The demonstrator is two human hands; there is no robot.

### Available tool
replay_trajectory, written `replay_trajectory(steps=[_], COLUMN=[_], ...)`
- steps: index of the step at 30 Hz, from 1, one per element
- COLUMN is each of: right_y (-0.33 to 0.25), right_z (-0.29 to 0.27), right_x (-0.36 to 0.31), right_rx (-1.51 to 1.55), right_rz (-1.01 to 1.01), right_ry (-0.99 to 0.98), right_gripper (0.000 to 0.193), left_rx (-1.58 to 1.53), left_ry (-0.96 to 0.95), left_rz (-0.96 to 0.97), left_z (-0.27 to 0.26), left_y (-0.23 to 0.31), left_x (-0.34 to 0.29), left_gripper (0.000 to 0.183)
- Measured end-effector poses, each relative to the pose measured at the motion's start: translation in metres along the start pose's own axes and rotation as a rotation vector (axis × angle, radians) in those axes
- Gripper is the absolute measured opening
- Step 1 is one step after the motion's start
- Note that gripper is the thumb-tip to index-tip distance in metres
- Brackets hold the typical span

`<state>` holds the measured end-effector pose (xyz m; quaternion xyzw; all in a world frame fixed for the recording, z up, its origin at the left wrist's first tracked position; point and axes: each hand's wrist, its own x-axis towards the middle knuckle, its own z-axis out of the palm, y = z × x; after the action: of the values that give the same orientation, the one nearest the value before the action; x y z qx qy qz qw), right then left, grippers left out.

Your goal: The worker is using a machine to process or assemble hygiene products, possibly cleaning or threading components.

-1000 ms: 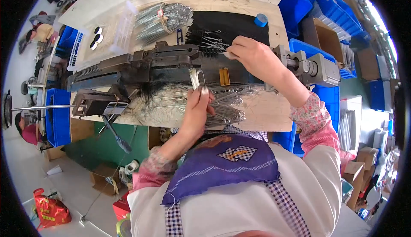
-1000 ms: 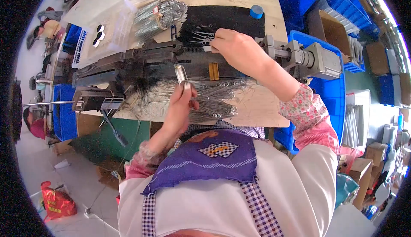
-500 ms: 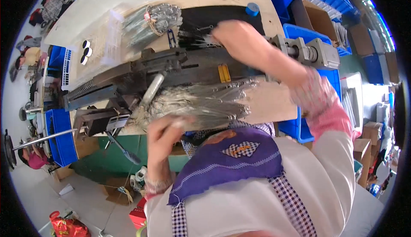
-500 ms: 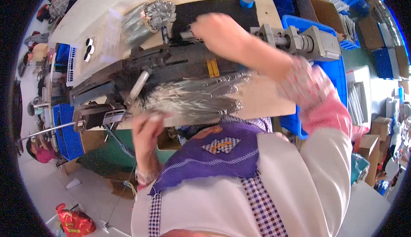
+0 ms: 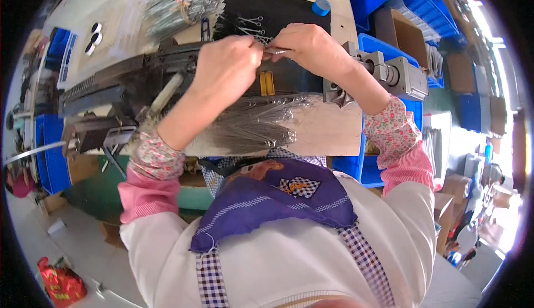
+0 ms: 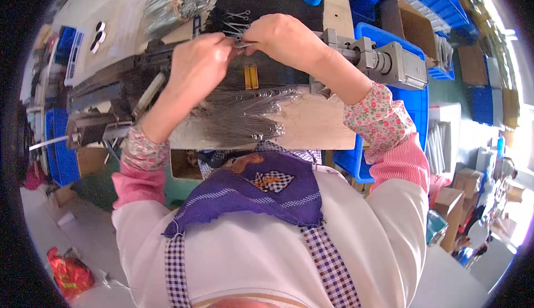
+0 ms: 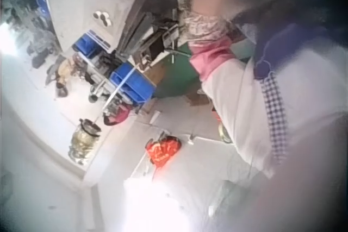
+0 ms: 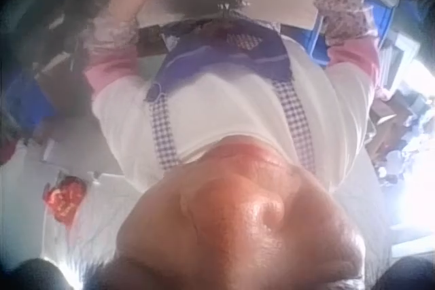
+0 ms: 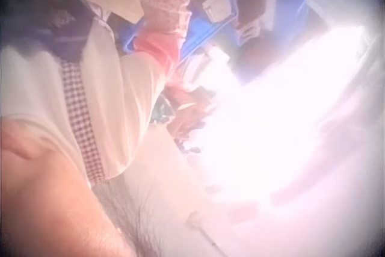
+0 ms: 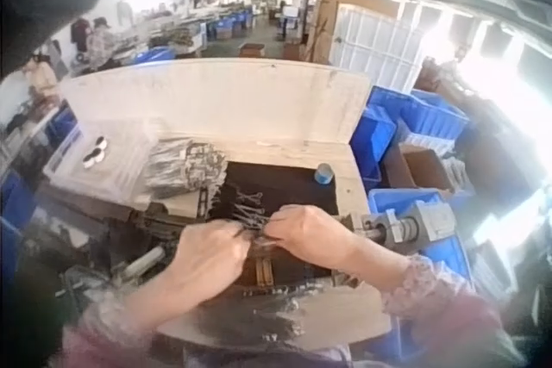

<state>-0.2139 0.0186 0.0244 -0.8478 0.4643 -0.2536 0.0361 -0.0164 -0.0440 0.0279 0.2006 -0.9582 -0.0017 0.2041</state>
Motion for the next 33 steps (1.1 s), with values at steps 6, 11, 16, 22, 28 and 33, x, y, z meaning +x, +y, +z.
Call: replay_trajectory(steps=[6, 11, 16, 22, 28, 33], right_y=[-0.013, -0.014, -0.008, -0.016, -0.073, -0.036], right_z=[0.02, 0.05, 0.048, 0.052, 0.036, 0.082], right_x=[0.025, 0.05, 0.049, 0.06, 0.009, -0.035], right_rx=[0.235, 0.199, 0.19, 0.102, -0.01, -0.255], right_rz=[0.07, 0.169, 0.259, 0.205, 0.204, 0.567], right_ry=[0.316, 0.189, 0.115, 0.054, 0.157, -0.084], right_gripper=[0.016, 0.016, 0.015, 0.012, 0.026, 0.03], left_rx=[-0.103, -1.624, -2.885, -0.902, -1.262, -1.282], left_ry=[0.632, 0.341, 0.155, 0.329, 0.206, 0.751], left_rz=[-0.094, -0.951, -0.745, -0.742, -1.072, -1.56], left_z=[-0.01, 0.016, -0.022, 0.072, 0.024, 0.0], left_y=[-0.01, 0.043, -0.019, 0.018, -0.001, -0.062], left_x=[-0.029, -0.106, -0.082, -0.103, -0.154, -0.221], left_gripper=[0.021, 0.041, 0.053, 0.034, 0.031, 0.031])
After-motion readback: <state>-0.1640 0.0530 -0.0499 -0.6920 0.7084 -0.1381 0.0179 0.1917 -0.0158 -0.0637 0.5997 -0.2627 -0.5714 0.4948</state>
